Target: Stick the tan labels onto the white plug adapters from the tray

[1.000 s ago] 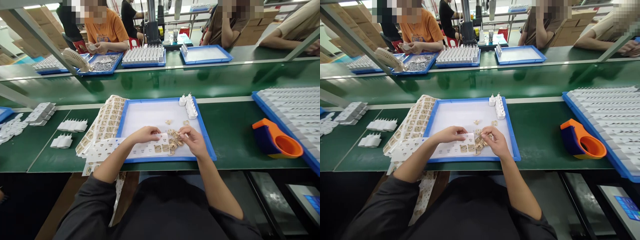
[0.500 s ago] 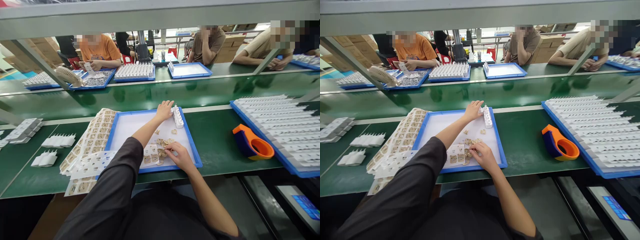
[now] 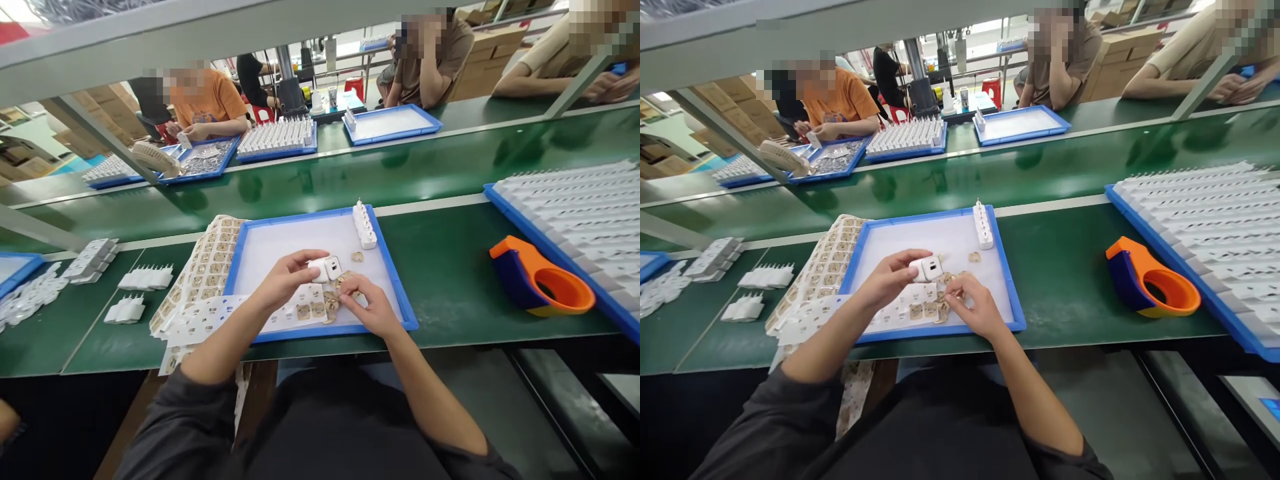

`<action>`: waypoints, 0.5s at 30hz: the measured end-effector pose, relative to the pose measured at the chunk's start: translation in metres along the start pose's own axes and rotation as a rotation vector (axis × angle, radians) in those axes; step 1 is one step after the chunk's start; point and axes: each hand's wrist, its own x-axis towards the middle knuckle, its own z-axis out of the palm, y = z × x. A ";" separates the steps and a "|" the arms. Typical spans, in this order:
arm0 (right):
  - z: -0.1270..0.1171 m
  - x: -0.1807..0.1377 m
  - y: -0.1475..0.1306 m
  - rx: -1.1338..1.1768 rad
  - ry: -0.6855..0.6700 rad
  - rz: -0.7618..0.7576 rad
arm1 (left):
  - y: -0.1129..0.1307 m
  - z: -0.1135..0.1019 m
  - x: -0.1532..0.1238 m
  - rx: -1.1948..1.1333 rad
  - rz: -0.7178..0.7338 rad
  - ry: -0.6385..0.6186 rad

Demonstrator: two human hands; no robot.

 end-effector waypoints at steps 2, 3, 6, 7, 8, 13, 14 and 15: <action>0.005 0.000 -0.007 0.136 -0.019 0.019 | -0.014 0.003 -0.025 -0.086 -0.015 0.058; 0.009 0.001 -0.011 0.200 -0.026 0.030 | -0.022 0.005 -0.031 -0.106 -0.009 0.089; 0.022 0.000 -0.023 0.314 -0.015 0.075 | -0.046 0.012 -0.037 -0.083 0.056 0.180; 0.025 0.000 -0.026 0.326 0.006 0.095 | -0.052 0.014 -0.037 -0.054 0.092 0.203; 0.028 0.000 -0.028 0.330 0.038 0.115 | -0.058 0.016 -0.037 -0.014 0.125 0.215; 0.029 -0.003 -0.026 0.293 0.147 0.240 | -0.073 0.018 -0.042 0.265 0.268 0.223; 0.028 -0.004 -0.025 0.289 0.162 0.262 | -0.075 0.018 -0.043 0.319 0.311 0.248; 0.027 -0.004 -0.024 0.286 0.184 0.277 | -0.077 0.017 -0.045 0.365 0.354 0.270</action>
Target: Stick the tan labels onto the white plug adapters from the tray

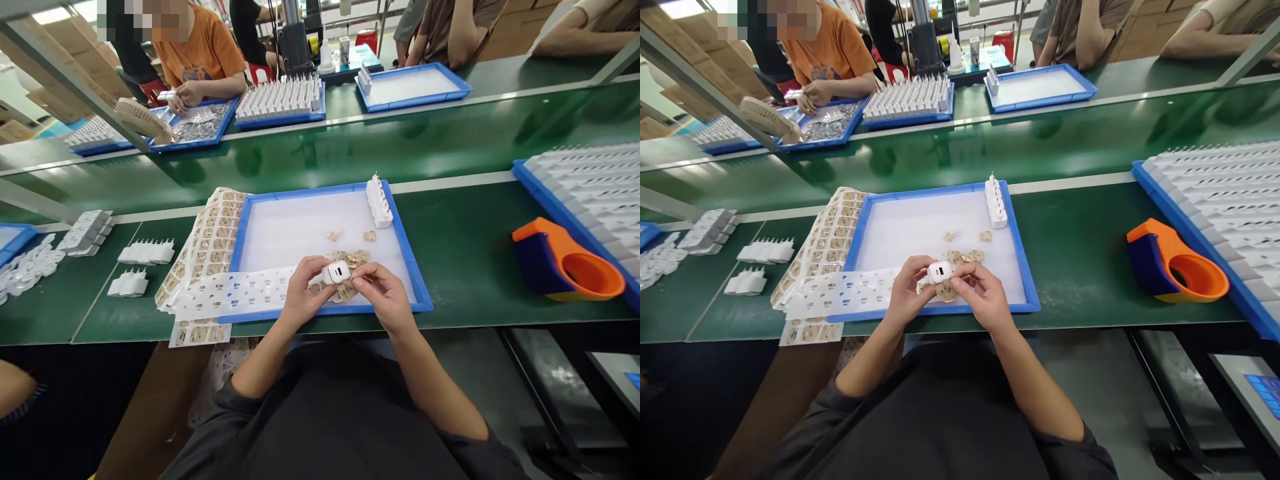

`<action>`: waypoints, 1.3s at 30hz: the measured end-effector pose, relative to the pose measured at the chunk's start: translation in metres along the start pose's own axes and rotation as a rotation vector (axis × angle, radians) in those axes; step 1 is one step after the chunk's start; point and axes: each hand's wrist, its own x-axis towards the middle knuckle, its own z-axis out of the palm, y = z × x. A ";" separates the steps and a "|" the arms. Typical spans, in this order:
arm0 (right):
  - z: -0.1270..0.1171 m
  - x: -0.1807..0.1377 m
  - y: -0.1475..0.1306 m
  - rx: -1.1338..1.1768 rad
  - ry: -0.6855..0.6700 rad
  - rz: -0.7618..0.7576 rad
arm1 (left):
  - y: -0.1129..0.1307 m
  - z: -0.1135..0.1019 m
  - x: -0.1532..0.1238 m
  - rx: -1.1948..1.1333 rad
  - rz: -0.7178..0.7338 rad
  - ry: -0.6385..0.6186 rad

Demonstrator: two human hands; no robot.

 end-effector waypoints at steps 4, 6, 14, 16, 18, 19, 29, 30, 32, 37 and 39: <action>0.001 0.001 0.000 -0.011 0.103 0.001 | -0.004 0.000 -0.005 0.068 0.112 -0.004; 0.004 0.002 -0.002 -0.027 0.116 0.014 | -0.005 0.001 -0.005 0.080 0.131 -0.015; 0.014 0.005 -0.006 -0.004 0.147 0.029 | -0.004 0.002 -0.004 0.100 0.144 0.010; 0.015 0.004 -0.006 0.015 0.154 0.035 | -0.005 0.002 -0.004 0.094 0.179 0.017; 0.015 0.004 -0.005 0.035 0.159 0.040 | -0.006 0.003 -0.003 0.095 0.220 0.029; 0.015 0.004 -0.005 0.047 0.158 0.039 | -0.006 0.003 -0.002 0.094 0.238 0.034; 0.016 0.003 -0.006 0.051 0.168 0.030 | -0.008 0.003 -0.002 0.090 0.277 0.039; 0.016 0.003 -0.006 0.046 0.171 0.025 | -0.008 0.003 -0.002 0.090 0.280 0.039; 0.017 0.002 -0.006 0.034 0.179 0.019 | -0.008 0.004 -0.002 0.091 0.277 0.037; 0.020 0.000 -0.005 0.009 0.194 0.003 | -0.008 0.003 -0.003 0.092 0.262 0.036; 0.022 0.000 -0.004 -0.006 0.203 -0.013 | -0.009 0.003 -0.003 0.095 0.268 0.039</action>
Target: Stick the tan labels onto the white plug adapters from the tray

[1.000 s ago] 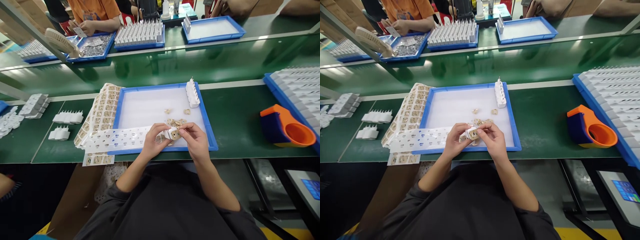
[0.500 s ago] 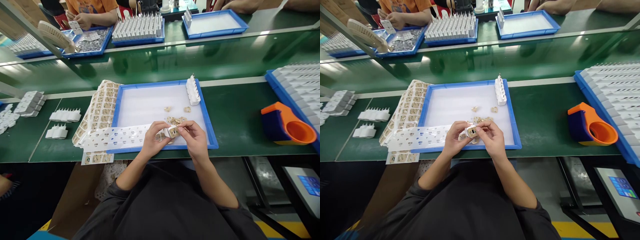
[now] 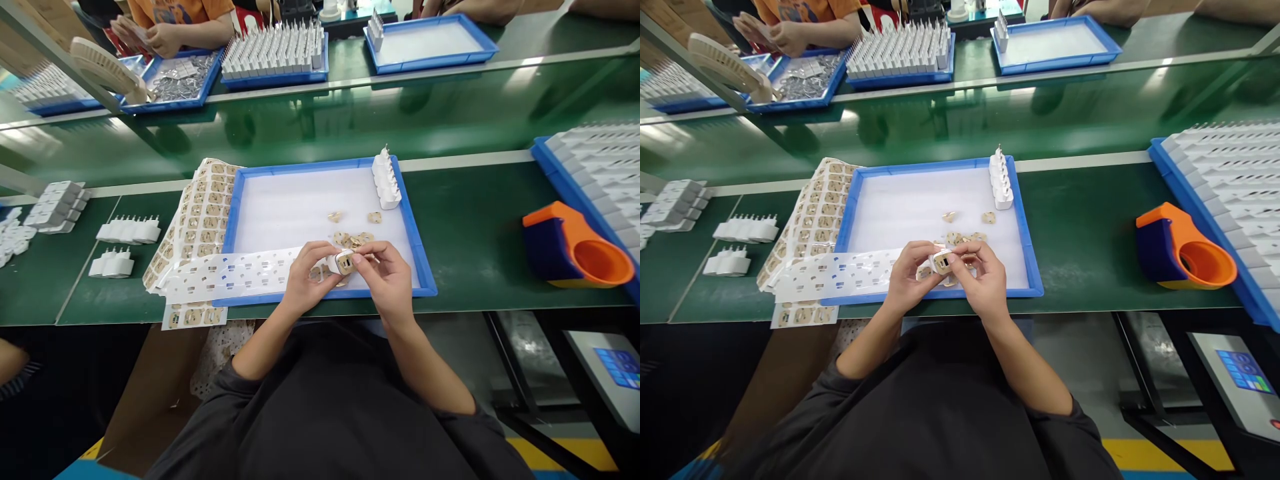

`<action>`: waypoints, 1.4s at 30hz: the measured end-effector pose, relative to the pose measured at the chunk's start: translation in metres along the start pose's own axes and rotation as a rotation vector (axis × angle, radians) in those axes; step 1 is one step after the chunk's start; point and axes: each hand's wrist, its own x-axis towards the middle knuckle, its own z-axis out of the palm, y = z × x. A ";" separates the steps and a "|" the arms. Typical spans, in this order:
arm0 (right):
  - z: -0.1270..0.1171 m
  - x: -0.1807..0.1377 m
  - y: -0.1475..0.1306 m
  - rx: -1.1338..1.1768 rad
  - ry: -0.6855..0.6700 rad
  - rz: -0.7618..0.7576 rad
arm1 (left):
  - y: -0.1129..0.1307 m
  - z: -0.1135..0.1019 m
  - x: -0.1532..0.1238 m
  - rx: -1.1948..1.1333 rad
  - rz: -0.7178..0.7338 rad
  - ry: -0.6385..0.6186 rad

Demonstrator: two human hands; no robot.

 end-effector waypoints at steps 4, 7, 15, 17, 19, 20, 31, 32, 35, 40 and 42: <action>0.003 -0.001 0.001 -0.036 0.024 -0.021 | -0.001 0.000 -0.001 0.005 -0.008 -0.003; 0.004 -0.001 0.001 -0.073 0.036 -0.031 | 0.000 0.000 -0.001 0.023 -0.006 0.000; 0.007 -0.002 0.001 -0.261 0.056 -0.128 | 0.001 0.001 0.000 0.041 0.021 0.022; 0.007 -0.001 0.001 -0.360 0.063 -0.208 | 0.000 0.001 -0.001 0.044 0.020 0.030; 0.006 0.000 0.001 -0.439 0.090 -0.269 | -0.002 0.001 -0.003 0.037 0.016 0.051; 0.006 0.001 0.001 -0.444 0.090 -0.266 | -0.003 0.002 -0.003 0.031 0.010 0.063; 0.007 0.006 0.018 0.097 -0.242 0.049 | -0.011 0.003 -0.006 -0.016 0.058 0.171; 0.008 0.006 0.020 0.131 -0.231 0.069 | -0.009 0.003 -0.005 0.011 0.076 0.180; 0.011 0.005 0.022 0.181 -0.170 0.114 | -0.004 0.004 -0.003 0.087 0.160 0.196; 0.021 0.003 0.014 0.294 -0.114 0.187 | 0.001 0.005 0.000 0.200 0.316 0.202; 0.023 0.003 0.011 0.313 -0.097 0.206 | 0.001 0.005 -0.001 0.236 0.353 0.212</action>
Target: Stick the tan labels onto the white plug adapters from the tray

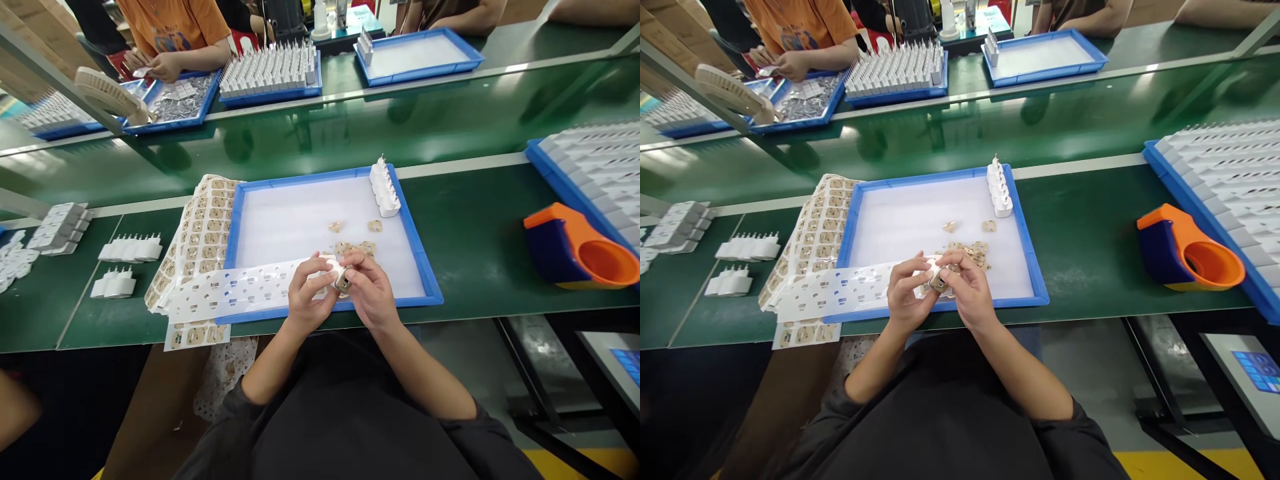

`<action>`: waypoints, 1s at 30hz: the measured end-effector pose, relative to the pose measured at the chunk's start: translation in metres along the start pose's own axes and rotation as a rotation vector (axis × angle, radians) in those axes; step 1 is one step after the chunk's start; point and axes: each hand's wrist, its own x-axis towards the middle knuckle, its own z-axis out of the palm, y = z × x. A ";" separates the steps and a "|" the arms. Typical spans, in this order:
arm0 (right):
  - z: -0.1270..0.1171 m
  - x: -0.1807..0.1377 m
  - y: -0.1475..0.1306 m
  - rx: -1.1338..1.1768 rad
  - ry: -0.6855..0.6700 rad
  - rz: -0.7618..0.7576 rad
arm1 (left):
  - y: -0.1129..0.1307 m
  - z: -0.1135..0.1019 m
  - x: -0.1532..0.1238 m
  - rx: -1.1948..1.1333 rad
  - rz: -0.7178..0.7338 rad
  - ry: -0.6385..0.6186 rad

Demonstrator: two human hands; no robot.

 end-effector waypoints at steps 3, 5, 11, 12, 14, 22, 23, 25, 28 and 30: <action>0.003 0.000 -0.002 -0.001 0.021 0.004 | 0.000 0.000 0.000 0.045 0.023 -0.004; 0.004 0.000 -0.004 0.003 0.028 0.016 | 0.000 0.000 -0.001 0.064 0.026 -0.006; 0.004 0.000 -0.007 0.056 0.015 0.068 | 0.000 -0.001 -0.002 -0.008 -0.030 0.000; 0.004 0.000 -0.007 0.057 0.016 0.069 | 0.000 -0.001 -0.002 -0.017 -0.034 -0.002; 0.005 0.000 -0.006 0.042 0.028 0.061 | 0.000 -0.001 -0.002 -0.012 -0.029 -0.014; -0.012 0.001 -0.005 -0.139 -0.027 -0.066 | 0.000 -0.002 -0.003 -0.110 -0.081 -0.062; -0.017 0.002 -0.008 -0.197 -0.059 -0.098 | -0.001 -0.001 -0.003 -0.138 -0.094 -0.067; -0.024 0.004 -0.015 -0.353 -0.120 -0.181 | -0.001 -0.001 -0.003 -0.173 -0.111 -0.070; -0.030 0.004 -0.025 -0.630 -0.142 -0.399 | -0.001 -0.001 -0.004 -0.174 -0.138 -0.065; -0.032 0.000 -0.028 -0.752 -0.143 -0.579 | -0.002 -0.002 -0.005 -0.180 -0.183 -0.068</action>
